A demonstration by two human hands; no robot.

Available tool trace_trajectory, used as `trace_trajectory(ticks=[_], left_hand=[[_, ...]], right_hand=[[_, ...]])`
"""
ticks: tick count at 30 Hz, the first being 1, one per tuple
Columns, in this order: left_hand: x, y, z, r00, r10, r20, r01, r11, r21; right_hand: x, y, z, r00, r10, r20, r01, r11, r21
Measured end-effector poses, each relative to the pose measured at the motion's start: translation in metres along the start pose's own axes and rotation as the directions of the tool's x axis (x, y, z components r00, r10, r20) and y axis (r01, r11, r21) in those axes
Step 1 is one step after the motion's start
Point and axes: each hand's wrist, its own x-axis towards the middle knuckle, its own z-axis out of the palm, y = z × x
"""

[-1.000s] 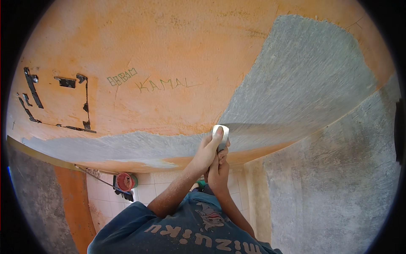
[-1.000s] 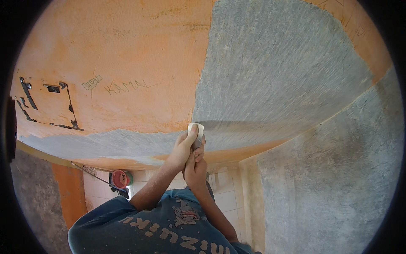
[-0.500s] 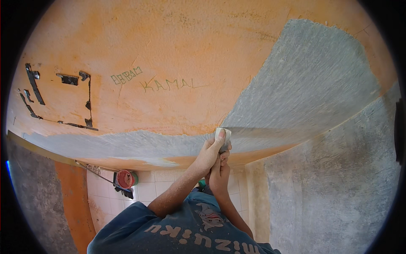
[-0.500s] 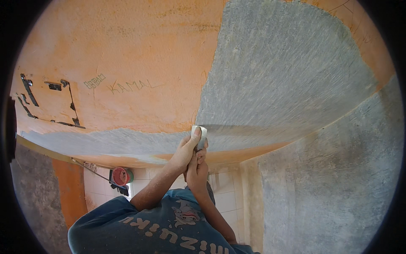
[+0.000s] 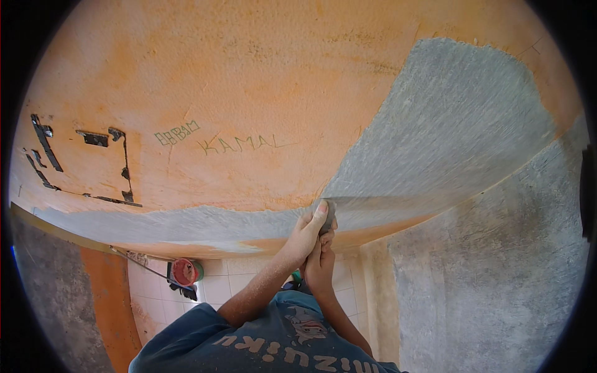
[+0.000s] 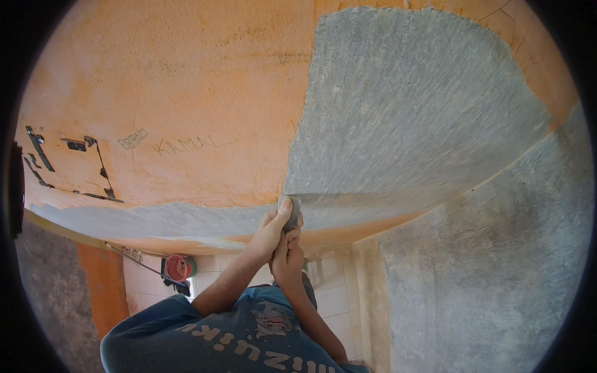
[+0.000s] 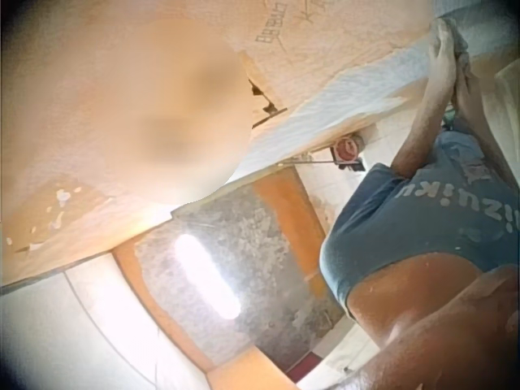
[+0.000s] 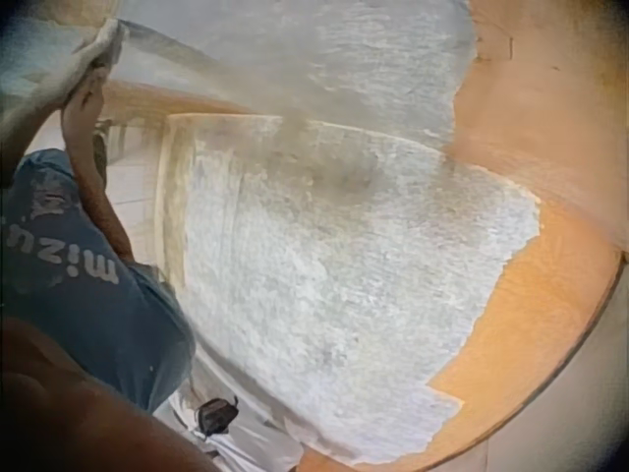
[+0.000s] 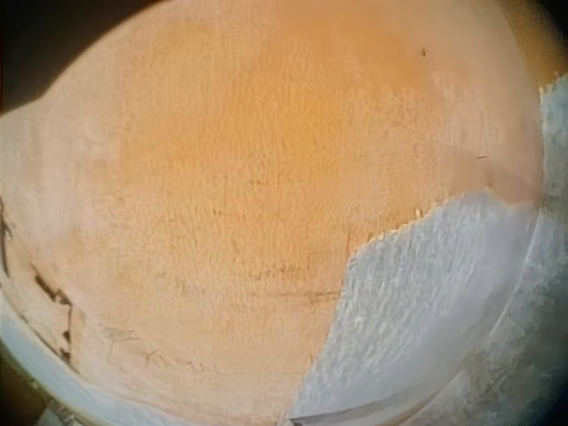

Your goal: The person scrapes old paint or plaster from a wall using a handheld putty knife scraper.

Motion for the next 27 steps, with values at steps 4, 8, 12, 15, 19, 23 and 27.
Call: trace_trajectory(ticks=[4, 8, 12, 15, 19, 23, 27], left_hand=[[-0.008, 0.026, 0.010, 1.000, 0.001, 0.015, -0.001, 1.000, -0.016], [-0.002, 0.019, 0.000, 0.995, 0.029, 0.096, -0.039, 0.994, 0.098], [-0.002, -0.004, -0.005, 0.998, 0.007, 0.060, -0.009, 0.999, 0.033], [0.005, 0.014, -0.011, 0.980, -0.021, 0.199, 0.010, 0.998, 0.054], [0.008, -0.007, -0.014, 0.973, 0.007, 0.230, -0.001, 1.000, -0.027], [0.002, 0.003, -0.004, 0.990, -0.007, 0.140, 0.011, 1.000, -0.024], [0.008, -0.004, -0.011, 0.986, 0.053, 0.156, -0.046, 0.998, -0.045]], right_hand=[[0.001, -0.024, -0.003, 0.998, -0.004, 0.063, 0.010, 0.995, -0.096], [0.003, -0.011, -0.004, 0.997, 0.044, 0.069, -0.042, 0.998, -0.043], [0.002, -0.014, 0.009, 0.976, -0.216, -0.018, 0.213, 0.972, -0.096], [-0.003, -0.024, 0.001, 0.985, 0.128, 0.115, -0.144, 0.979, 0.145], [-0.003, -0.003, -0.004, 0.994, 0.067, 0.085, -0.071, 0.997, 0.035], [-0.008, -0.015, -0.001, 0.994, 0.094, 0.060, -0.098, 0.993, 0.061], [0.000, -0.008, 0.002, 1.000, 0.003, 0.001, -0.003, 1.000, -0.004]])
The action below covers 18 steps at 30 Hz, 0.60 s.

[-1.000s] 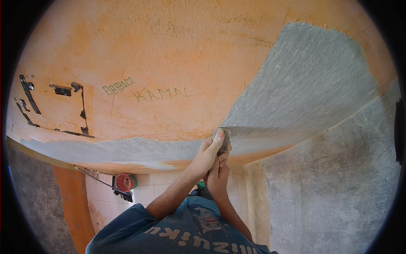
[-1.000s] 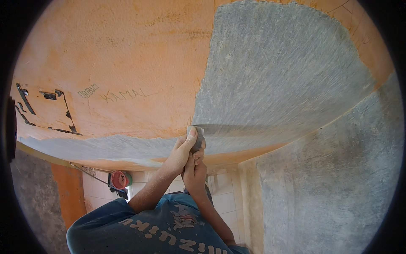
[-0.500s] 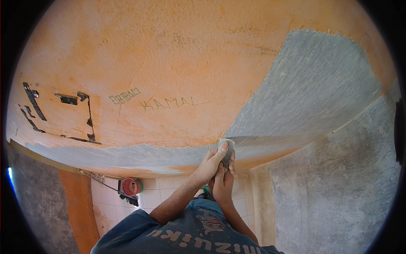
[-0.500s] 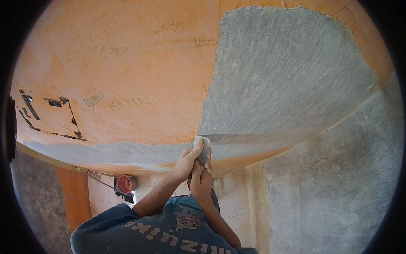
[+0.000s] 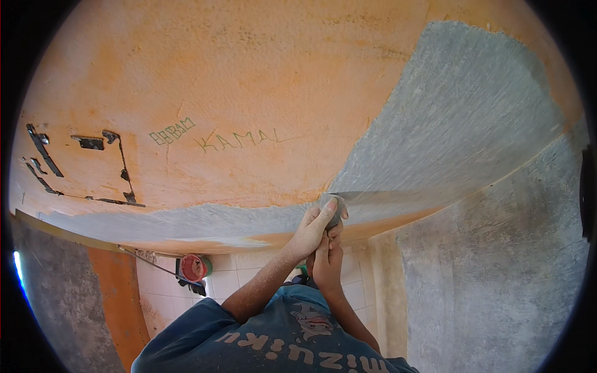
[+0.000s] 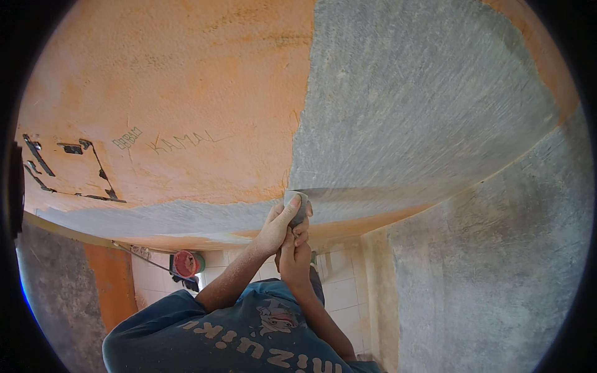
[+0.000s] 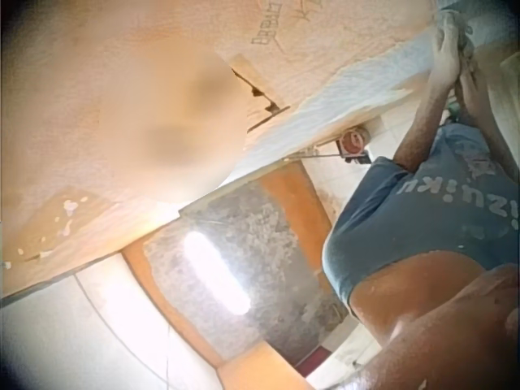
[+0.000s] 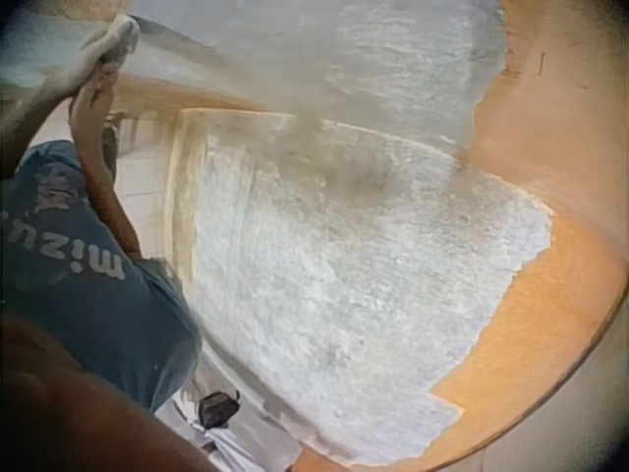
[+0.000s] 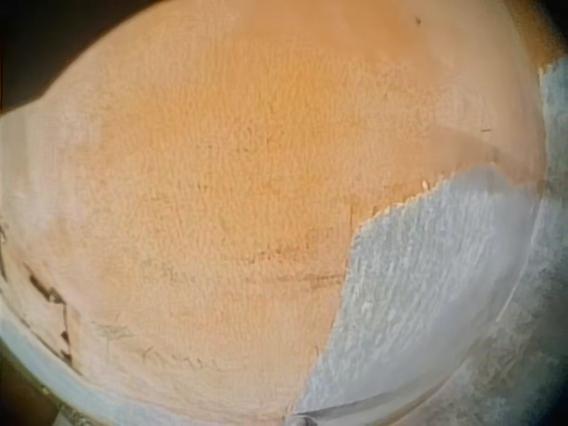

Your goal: The person scrapes old paint or plaster from a wall using a handheld putty knife scraper.

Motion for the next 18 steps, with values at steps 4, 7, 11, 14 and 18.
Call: trace_trajectory(ticks=[4, 7, 11, 14, 18], left_hand=[[-0.004, 0.015, 0.011, 1.000, -0.013, -0.007, 0.013, 0.999, -0.038], [0.000, 0.019, 0.009, 0.998, 0.064, 0.012, -0.064, 0.998, 0.005], [-0.006, 0.010, 0.005, 0.999, -0.020, -0.025, 0.020, 1.000, 0.003], [-0.009, 0.024, 0.019, 0.999, 0.005, -0.038, -0.007, 0.999, -0.037], [-0.004, 0.005, 0.005, 0.999, -0.023, -0.034, 0.024, 0.998, 0.049]], right_hand=[[-0.002, -0.011, -0.005, 0.998, 0.035, 0.053, -0.035, 0.999, -0.001], [0.006, -0.006, -0.001, 0.994, -0.061, 0.086, 0.059, 0.998, 0.022], [-0.004, -0.014, 0.001, 1.000, -0.004, 0.020, 0.004, 1.000, 0.017], [-0.003, -0.021, -0.003, 0.994, 0.060, 0.087, -0.066, 0.995, 0.072], [-0.002, -0.004, 0.004, 1.000, 0.009, -0.030, -0.009, 1.000, 0.008]])
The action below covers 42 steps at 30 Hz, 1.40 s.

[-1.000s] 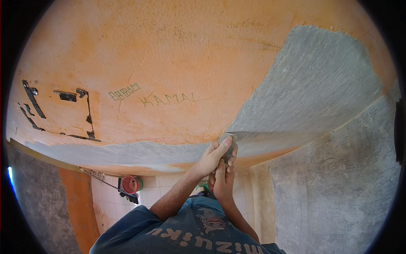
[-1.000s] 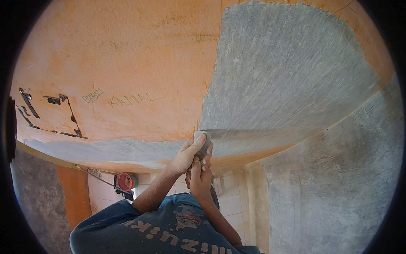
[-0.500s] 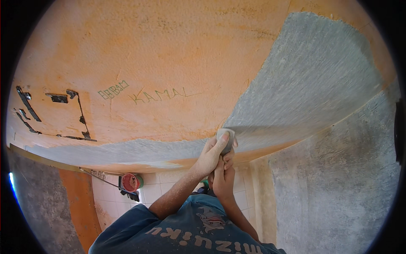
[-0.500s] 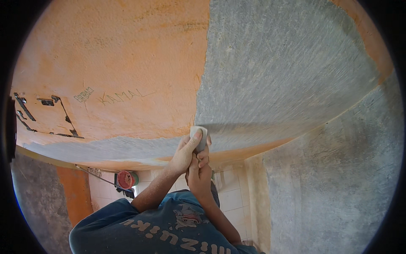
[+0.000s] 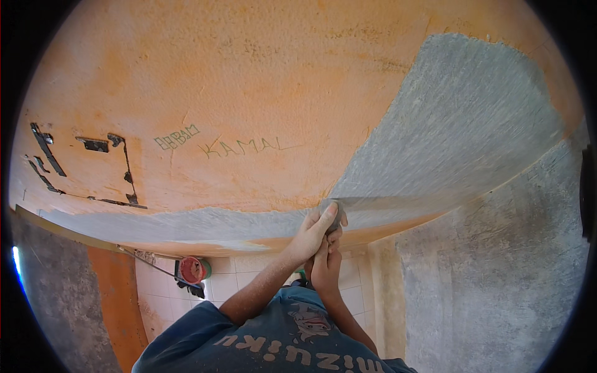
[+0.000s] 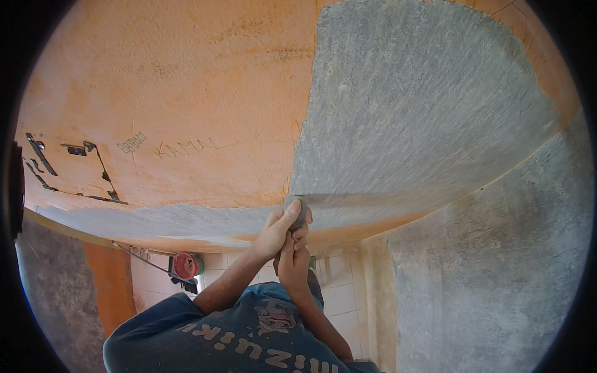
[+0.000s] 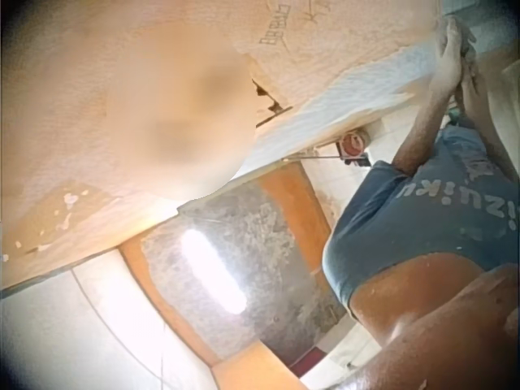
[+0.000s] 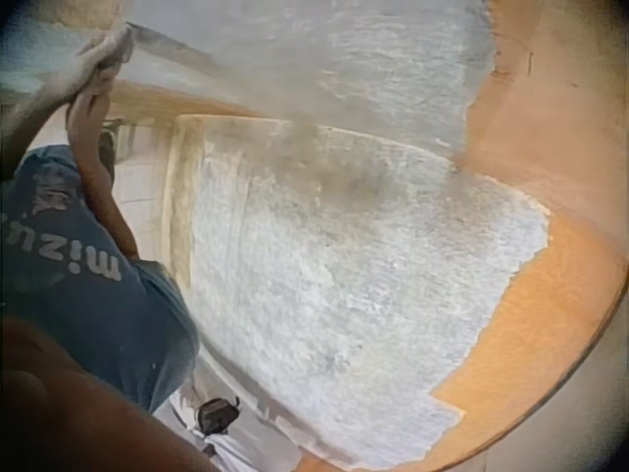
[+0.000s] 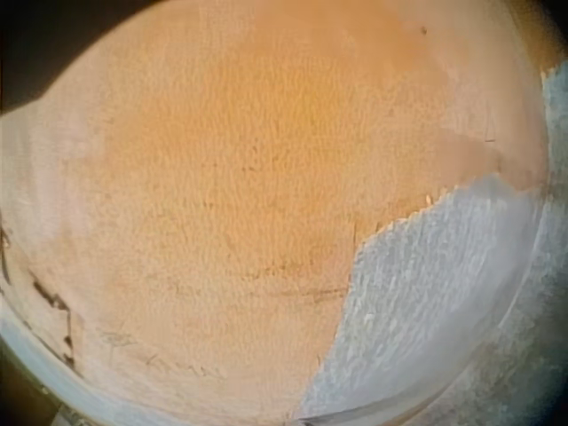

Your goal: The person scrapes old paint or plaster from a wall using a handheld putty knife scraper.

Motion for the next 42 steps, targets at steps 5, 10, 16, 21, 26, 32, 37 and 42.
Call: trace_trajectory(ticks=[5, 10, 16, 21, 26, 32, 37, 42], left_hand=[[0.002, -0.004, 0.004, 1.000, -0.028, -0.014, 0.027, 0.998, -0.065], [0.002, 0.002, 0.005, 0.998, -0.040, -0.042, 0.038, 0.997, -0.068], [0.003, -0.001, 0.002, 1.000, 0.030, -0.007, -0.030, 0.999, -0.035], [0.002, -0.001, 0.006, 0.997, 0.006, -0.080, -0.017, 0.991, -0.135], [0.005, 0.000, 0.003, 0.999, -0.013, -0.046, 0.008, 0.994, -0.106], [0.004, -0.004, 0.003, 0.999, 0.009, -0.046, -0.013, 0.998, -0.068], [0.002, 0.013, 0.009, 0.998, 0.040, -0.041, -0.045, 0.990, -0.130], [0.000, -0.007, 0.005, 0.992, -0.096, -0.083, 0.089, 0.992, -0.085]], right_hand=[[-0.002, -0.001, -0.012, 0.996, 0.047, 0.072, -0.046, 0.999, -0.010], [0.004, 0.003, -0.009, 0.999, -0.037, 0.004, 0.037, 0.997, -0.072], [0.004, 0.008, -0.011, 0.993, -0.080, 0.085, 0.083, 0.996, -0.040], [0.001, 0.012, -0.016, 0.991, 0.022, 0.134, -0.025, 1.000, 0.019], [0.007, 0.006, -0.011, 0.997, -0.019, 0.072, 0.022, 0.999, -0.050], [0.005, 0.006, -0.007, 0.994, -0.087, 0.068, 0.089, 0.996, -0.015], [0.010, -0.004, -0.012, 0.983, -0.051, 0.176, 0.059, 0.998, -0.038], [-0.003, 0.010, -0.015, 0.996, 0.033, 0.085, -0.038, 0.998, 0.057]])
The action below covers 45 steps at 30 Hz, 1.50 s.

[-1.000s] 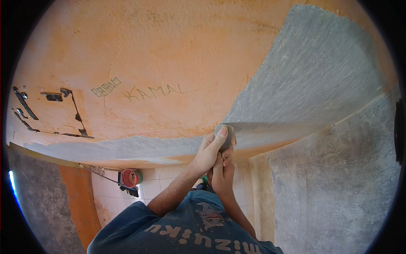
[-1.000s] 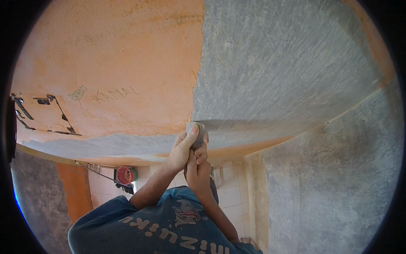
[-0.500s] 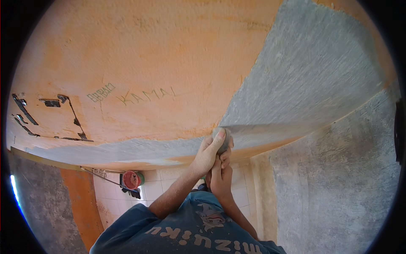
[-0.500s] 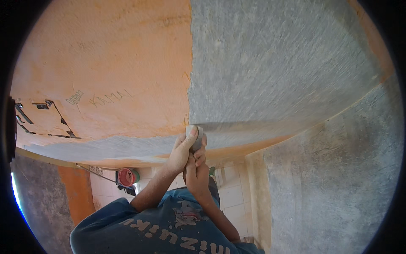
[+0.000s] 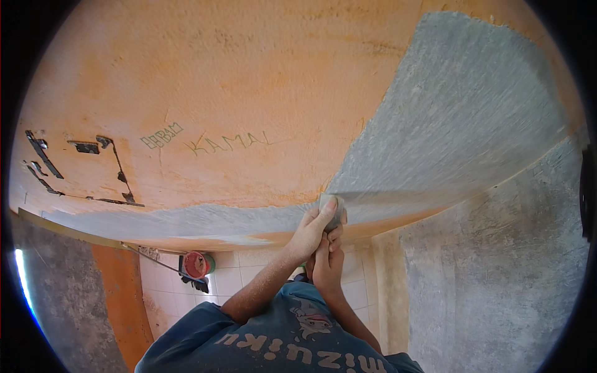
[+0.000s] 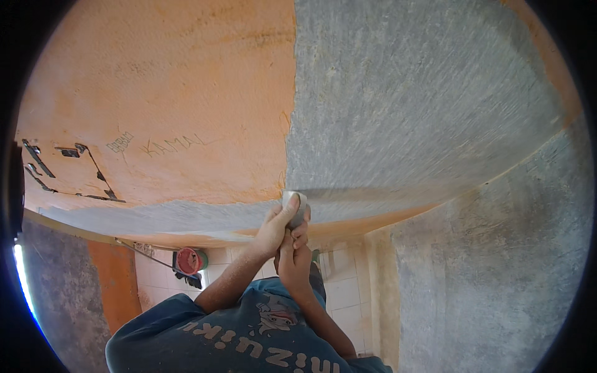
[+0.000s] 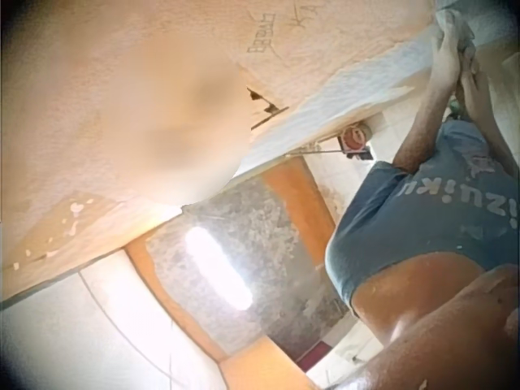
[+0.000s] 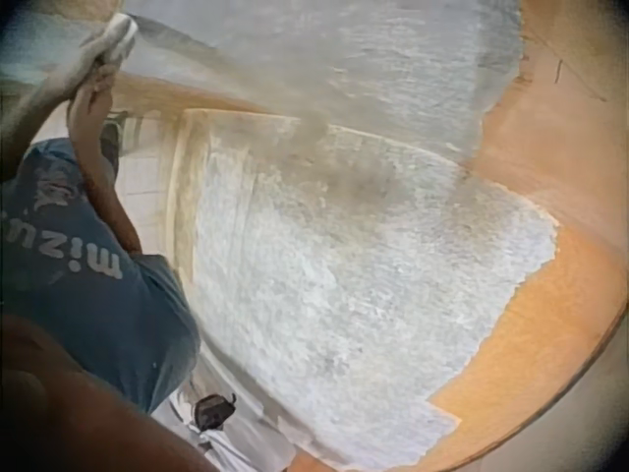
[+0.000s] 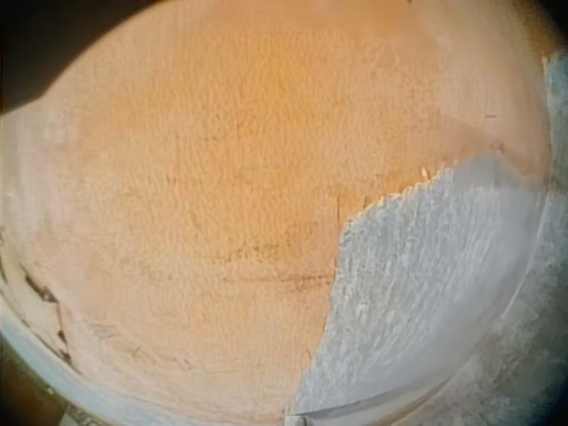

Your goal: The person scrapes old paint or plaster from a wall using a handheld putty knife scraper.

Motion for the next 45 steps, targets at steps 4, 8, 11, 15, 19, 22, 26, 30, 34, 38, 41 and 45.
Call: trace_trajectory(ticks=[4, 8, 11, 15, 19, 22, 26, 30, 34, 38, 41, 45], left_hand=[[0.004, 0.011, -0.002, 0.992, 0.093, 0.079, -0.095, 0.995, 0.022], [0.004, 0.002, -0.002, 0.998, 0.045, -0.038, -0.046, 0.999, -0.023], [0.002, 0.006, 0.004, 0.998, 0.063, 0.021, -0.062, 0.997, -0.048], [0.000, 0.007, 0.004, 0.999, 0.050, 0.000, -0.050, 0.999, 0.012], [0.005, 0.005, 0.001, 0.992, 0.125, 0.022, -0.125, 0.992, 0.023], [0.003, 0.004, 0.002, 0.997, 0.071, -0.010, -0.071, 0.997, 0.012], [0.003, 0.009, 0.006, 0.994, 0.104, 0.020, -0.104, 0.995, -0.004], [0.001, 0.012, 0.011, 0.995, 0.100, 0.001, -0.100, 0.995, 0.011], [0.005, 0.016, 0.008, 0.992, 0.117, 0.037, -0.117, 0.993, -0.003], [0.004, 0.009, 0.004, 0.997, 0.078, 0.023, -0.078, 0.997, 0.006], [-0.002, 0.018, 0.017, 0.998, 0.068, -0.004, -0.068, 0.998, -0.018], [0.003, 0.010, 0.008, 0.996, 0.089, 0.021, -0.090, 0.996, 0.022]], right_hand=[[0.009, -0.006, 0.005, 0.996, -0.077, 0.054, 0.080, 0.996, -0.042], [0.008, -0.003, 0.002, 0.998, -0.062, -0.004, 0.061, 0.991, -0.122], [0.005, 0.002, -0.002, 0.998, -0.064, -0.013, 0.063, 0.994, -0.089], [0.000, -0.001, 0.005, 0.996, -0.059, -0.072, 0.055, 0.996, -0.064], [0.007, 0.000, -0.002, 0.999, -0.026, 0.022, 0.027, 0.996, -0.082], [0.006, -0.005, 0.002, 0.998, -0.059, -0.007, 0.058, 0.993, -0.102], [0.007, -0.005, -0.001, 0.997, -0.072, -0.019, 0.069, 0.991, -0.111], [0.006, -0.009, 0.006, 0.987, -0.151, -0.050, 0.142, 0.977, -0.160], [0.009, -0.012, 0.002, 0.993, -0.114, 0.006, 0.114, 0.986, -0.123], [0.005, -0.012, 0.004, 0.998, -0.064, -0.018, 0.062, 0.994, -0.089], [0.006, -0.014, 0.001, 0.998, -0.063, 0.001, 0.062, 0.993, -0.097], [0.005, -0.013, 0.003, 0.999, -0.002, -0.046, -0.003, 0.995, -0.098]])
